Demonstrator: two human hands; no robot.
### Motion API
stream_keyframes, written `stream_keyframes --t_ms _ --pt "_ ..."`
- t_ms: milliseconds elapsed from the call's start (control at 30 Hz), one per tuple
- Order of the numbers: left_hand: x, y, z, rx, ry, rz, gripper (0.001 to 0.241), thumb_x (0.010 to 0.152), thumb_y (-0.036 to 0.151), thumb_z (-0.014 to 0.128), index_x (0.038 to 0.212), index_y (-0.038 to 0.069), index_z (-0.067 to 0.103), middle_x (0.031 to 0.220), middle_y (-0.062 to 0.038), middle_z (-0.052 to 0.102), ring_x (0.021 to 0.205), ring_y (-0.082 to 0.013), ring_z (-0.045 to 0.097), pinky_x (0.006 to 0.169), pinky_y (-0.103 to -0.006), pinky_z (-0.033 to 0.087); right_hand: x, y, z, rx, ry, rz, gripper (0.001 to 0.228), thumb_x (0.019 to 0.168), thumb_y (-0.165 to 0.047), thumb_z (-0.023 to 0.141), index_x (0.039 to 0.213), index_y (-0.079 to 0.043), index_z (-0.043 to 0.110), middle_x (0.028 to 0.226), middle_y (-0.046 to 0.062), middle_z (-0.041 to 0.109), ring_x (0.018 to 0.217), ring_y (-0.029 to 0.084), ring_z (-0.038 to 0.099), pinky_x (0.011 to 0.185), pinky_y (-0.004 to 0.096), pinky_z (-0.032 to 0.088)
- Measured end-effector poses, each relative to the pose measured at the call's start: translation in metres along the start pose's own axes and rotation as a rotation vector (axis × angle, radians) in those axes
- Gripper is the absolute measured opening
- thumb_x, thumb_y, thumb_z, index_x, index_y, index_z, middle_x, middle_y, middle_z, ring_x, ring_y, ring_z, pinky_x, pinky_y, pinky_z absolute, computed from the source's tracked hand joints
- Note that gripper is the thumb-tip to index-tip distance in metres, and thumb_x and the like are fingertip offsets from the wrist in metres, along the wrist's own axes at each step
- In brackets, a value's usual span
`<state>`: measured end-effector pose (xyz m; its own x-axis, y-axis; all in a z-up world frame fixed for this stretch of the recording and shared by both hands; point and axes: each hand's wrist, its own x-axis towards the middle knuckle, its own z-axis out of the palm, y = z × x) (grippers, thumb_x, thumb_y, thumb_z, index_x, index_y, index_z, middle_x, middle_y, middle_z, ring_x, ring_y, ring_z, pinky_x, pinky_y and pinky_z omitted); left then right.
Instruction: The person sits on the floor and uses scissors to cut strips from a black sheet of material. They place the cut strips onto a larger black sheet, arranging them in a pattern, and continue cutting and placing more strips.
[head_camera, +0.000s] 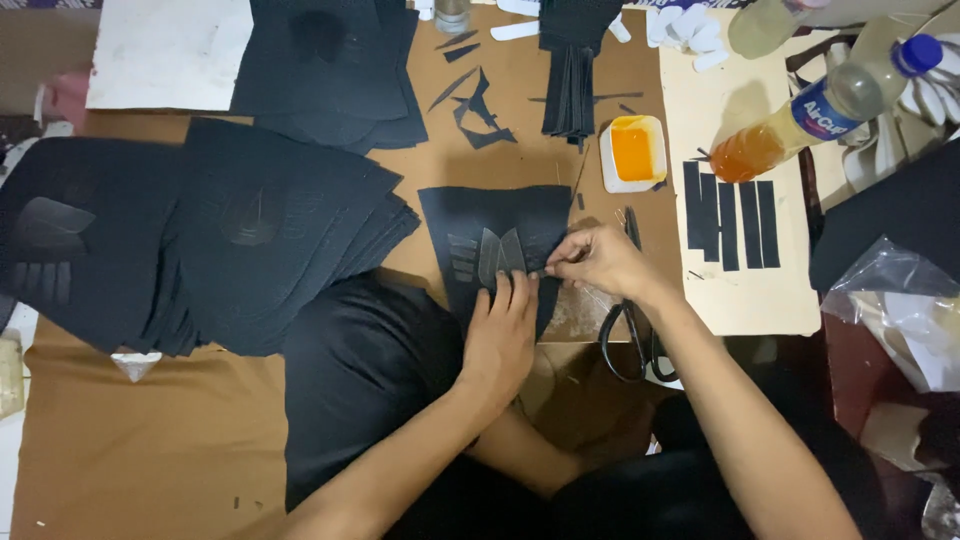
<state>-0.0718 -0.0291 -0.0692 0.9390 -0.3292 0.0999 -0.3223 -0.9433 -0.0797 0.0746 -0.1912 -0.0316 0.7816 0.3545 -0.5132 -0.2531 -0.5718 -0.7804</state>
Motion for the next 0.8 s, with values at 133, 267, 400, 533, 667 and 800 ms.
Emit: stream_keyframes --t_ms 133,267,400,533,667,800 --pt "-0.009 -0.001 -0.014 -0.070 0.005 -0.007 0.058 0.098 0.021 0.044 0.153 0.002 0.043 0.146 -0.025 0.045 0.138 -0.0401 0.044 0.108 -0.0496 0.037 -0.004 0.000 0.001 0.014 0.022 -0.013 0.023 0.074 -0.002 0.083 0.097 0.002 0.079 0.080 0.020 0.072 0.064 0.023 0.074 0.057 0.030 0.065" --pt "-0.011 -0.002 -0.015 -0.242 -0.038 -0.005 0.057 0.096 0.020 0.049 0.151 0.006 0.045 0.147 -0.030 0.045 0.142 -0.0468 0.041 0.111 -0.0556 0.034 -0.003 -0.004 0.000 0.038 -0.015 0.018 0.025 0.074 -0.002 0.084 0.099 0.002 0.079 0.081 0.020 0.074 0.067 0.023 0.074 0.059 0.027 0.065" --pt "-0.007 -0.002 -0.012 -0.235 -0.055 -0.034 0.056 0.096 0.024 0.053 0.149 0.008 0.046 0.146 -0.028 0.047 0.141 -0.0443 0.043 0.110 -0.0534 0.036 -0.003 -0.001 0.000 0.056 -0.016 0.015 0.024 0.074 -0.002 0.083 0.097 0.003 0.079 0.081 0.020 0.074 0.066 0.022 0.074 0.059 0.027 0.065" --pt "0.000 -0.003 -0.008 -0.226 -0.057 -0.037 0.075 0.091 0.033 0.058 0.159 0.012 0.035 0.144 -0.024 0.047 0.137 -0.0404 0.044 0.106 -0.0531 0.036 0.002 0.002 -0.001 0.046 -0.021 0.012 0.023 0.074 -0.005 0.086 0.096 0.002 0.079 0.079 0.020 0.074 0.066 0.022 0.075 0.058 0.027 0.065" --pt "0.003 0.000 0.005 -0.206 -0.058 -0.050 0.069 0.093 0.035 0.055 0.156 0.010 0.042 0.145 -0.023 0.045 0.134 -0.0394 0.043 0.104 -0.0524 0.035 -0.012 -0.009 -0.006 0.051 0.031 0.035 0.032 0.073 -0.002 0.085 0.103 0.003 0.075 0.085 0.021 0.072 0.065 0.021 0.073 0.058 0.027 0.064" --pt "0.004 -0.002 0.001 -0.244 -0.063 -0.055 0.069 0.091 0.034 0.059 0.154 0.008 0.046 0.147 -0.024 0.042 0.134 -0.0410 0.041 0.104 -0.0531 0.034 -0.041 -0.015 -0.018 -0.218 0.266 -0.061 0.040 0.078 -0.017 0.090 0.109 0.000 0.071 0.092 0.024 0.074 0.086 0.038 0.076 0.071 0.046 0.064"
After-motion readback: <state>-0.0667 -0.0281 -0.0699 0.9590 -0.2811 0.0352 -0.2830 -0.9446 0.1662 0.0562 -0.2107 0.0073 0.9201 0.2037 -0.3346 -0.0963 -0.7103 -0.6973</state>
